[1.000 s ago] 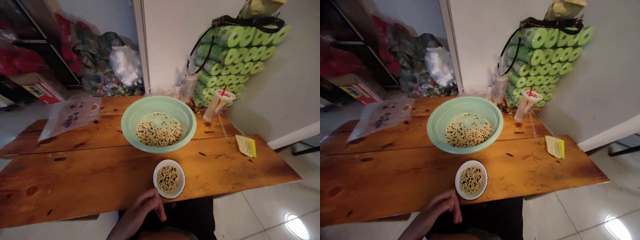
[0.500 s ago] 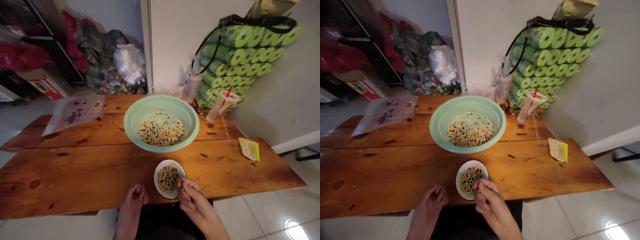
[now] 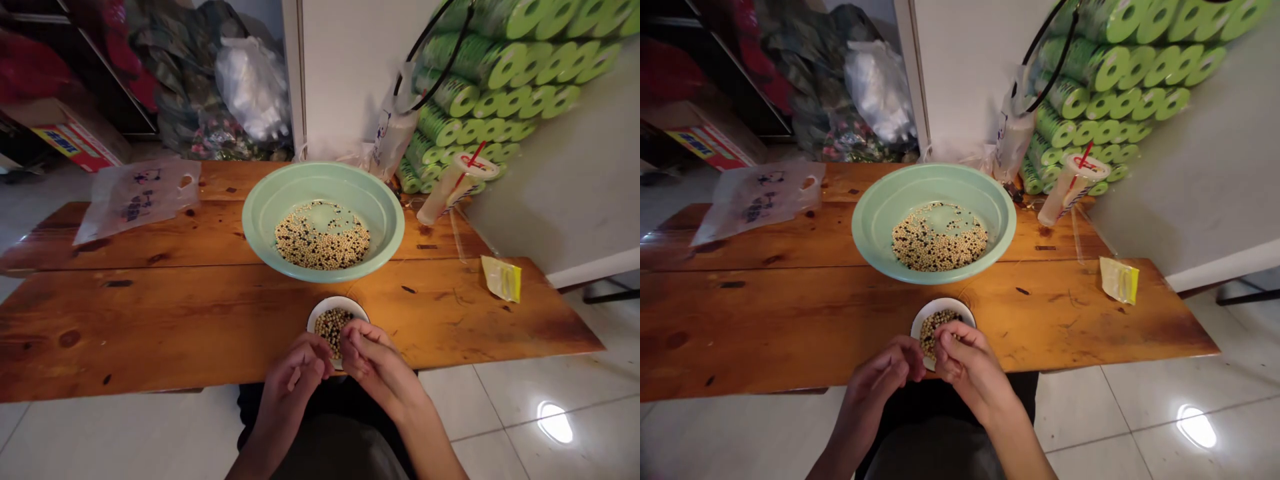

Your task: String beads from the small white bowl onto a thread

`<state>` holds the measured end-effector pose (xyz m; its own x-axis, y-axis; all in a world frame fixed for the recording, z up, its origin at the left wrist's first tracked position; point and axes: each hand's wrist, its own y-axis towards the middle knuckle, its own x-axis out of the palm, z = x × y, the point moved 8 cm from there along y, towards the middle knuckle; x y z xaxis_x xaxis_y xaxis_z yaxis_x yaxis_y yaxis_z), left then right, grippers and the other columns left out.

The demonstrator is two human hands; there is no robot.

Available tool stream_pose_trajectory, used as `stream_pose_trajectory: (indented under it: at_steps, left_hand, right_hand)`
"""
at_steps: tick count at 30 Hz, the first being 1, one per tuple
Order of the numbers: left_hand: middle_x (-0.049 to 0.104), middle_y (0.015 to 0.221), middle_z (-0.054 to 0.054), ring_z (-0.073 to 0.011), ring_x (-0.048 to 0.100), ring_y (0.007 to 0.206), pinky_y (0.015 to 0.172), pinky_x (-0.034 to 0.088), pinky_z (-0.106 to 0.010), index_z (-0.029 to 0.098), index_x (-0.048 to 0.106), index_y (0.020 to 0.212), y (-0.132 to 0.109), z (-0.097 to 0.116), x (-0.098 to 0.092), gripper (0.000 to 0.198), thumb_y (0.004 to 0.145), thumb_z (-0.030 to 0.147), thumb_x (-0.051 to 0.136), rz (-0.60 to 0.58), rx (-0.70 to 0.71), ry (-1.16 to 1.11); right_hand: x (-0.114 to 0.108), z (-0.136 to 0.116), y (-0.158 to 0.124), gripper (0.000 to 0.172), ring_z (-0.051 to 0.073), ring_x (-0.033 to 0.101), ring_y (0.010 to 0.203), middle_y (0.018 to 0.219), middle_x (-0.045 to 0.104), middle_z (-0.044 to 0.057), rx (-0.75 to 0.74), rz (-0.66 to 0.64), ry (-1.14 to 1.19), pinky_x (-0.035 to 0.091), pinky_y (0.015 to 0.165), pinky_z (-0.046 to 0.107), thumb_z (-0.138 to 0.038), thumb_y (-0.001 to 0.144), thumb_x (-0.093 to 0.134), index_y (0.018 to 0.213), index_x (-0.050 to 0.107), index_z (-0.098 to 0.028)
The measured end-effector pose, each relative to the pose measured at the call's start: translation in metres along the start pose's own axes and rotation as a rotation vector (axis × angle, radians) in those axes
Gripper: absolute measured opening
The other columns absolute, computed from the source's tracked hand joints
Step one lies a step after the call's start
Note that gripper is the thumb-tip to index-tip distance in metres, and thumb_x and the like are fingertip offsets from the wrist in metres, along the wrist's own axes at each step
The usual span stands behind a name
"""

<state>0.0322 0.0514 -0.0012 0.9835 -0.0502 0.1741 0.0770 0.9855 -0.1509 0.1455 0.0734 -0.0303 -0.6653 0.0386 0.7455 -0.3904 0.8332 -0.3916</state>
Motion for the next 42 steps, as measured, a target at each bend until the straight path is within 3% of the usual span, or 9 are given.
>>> stream_pose_trajectory:
  at_steps: [3, 7, 10, 16, 31, 42]
  left_hand:
    - [0.058, 0.09, -0.005, -0.0169, 0.056, 0.083, 0.073, 0.045, -0.026, 0.017, 0.051, 0.063, 0.002, 0.001, 0.004, 0.032, 0.088, 0.036, 0.055, -0.03, 0.001, 0.01]
    - [0.059, 0.093, -0.004, -0.0167, 0.056, 0.091, 0.079, 0.045, -0.024, 0.018, 0.052, 0.063, 0.003, 0.001, 0.004, 0.03, 0.089, 0.033, 0.056, -0.029, 0.013, 0.026]
    - [0.059, 0.091, -0.003, -0.0147, 0.056, 0.088, 0.073, 0.045, -0.021, 0.018, 0.054, 0.064, 0.003, 0.002, 0.004, 0.028, 0.089, 0.031, 0.057, -0.049, 0.022, 0.035]
    - [0.057, 0.085, -0.002, -0.0121, 0.055, 0.079, 0.064, 0.043, -0.019, 0.018, 0.062, 0.068, 0.003, 0.002, 0.004, 0.022, 0.088, 0.028, 0.06, -0.077, 0.01, 0.038]
    - [0.059, 0.085, 0.0, -0.012, 0.057, 0.083, 0.074, 0.044, -0.021, 0.019, 0.066, 0.072, 0.001, -0.001, 0.002, 0.015, 0.086, 0.025, 0.063, -0.085, -0.001, -0.018]
    - [0.059, 0.081, -0.002, -0.0139, 0.057, 0.082, 0.075, 0.044, -0.024, 0.017, 0.061, 0.064, 0.003, -0.003, 0.006, 0.023, 0.084, 0.027, 0.065, -0.091, -0.043, -0.063]
  right_hand:
    - [0.0, 0.004, 0.0, 0.015, 0.003, 0.029, 0.046, 0.054, 0.047, -0.004, 0.025, -0.005, -0.007, 0.024, 0.043, 0.017, -0.027, 0.074, 0.078, 0.074, 0.071, -0.013]
    - [-0.003, 0.004, -0.002, 0.015, 0.005, 0.038, 0.052, 0.066, 0.059, 0.001, 0.022, 0.034, -0.023, 0.031, 0.049, 0.019, -0.024, 0.07, 0.081, 0.081, 0.076, -0.015]
    - [-0.003, 0.004, -0.004, 0.015, 0.005, 0.04, 0.054, 0.069, 0.06, 0.001, 0.018, 0.031, -0.027, 0.034, 0.052, 0.019, -0.022, 0.073, 0.078, 0.085, 0.076, -0.014]
    - [0.005, 0.003, -0.007, 0.008, 0.004, 0.038, 0.052, 0.07, 0.06, 0.001, 0.016, -0.029, -0.082, 0.027, 0.049, 0.019, -0.017, 0.078, 0.072, 0.085, 0.074, -0.014]
    - [0.007, 0.005, -0.011, 0.009, 0.003, 0.037, 0.051, 0.068, 0.06, 0.003, 0.041, -0.034, -0.081, 0.025, 0.048, 0.02, -0.019, 0.078, 0.072, 0.084, 0.076, -0.013]
    - [0.005, 0.0, -0.013, 0.009, 0.004, 0.036, 0.052, 0.067, 0.058, 0.001, 0.02, -0.035, -0.182, 0.022, 0.05, 0.022, -0.022, 0.081, 0.07, 0.085, 0.075, -0.015]
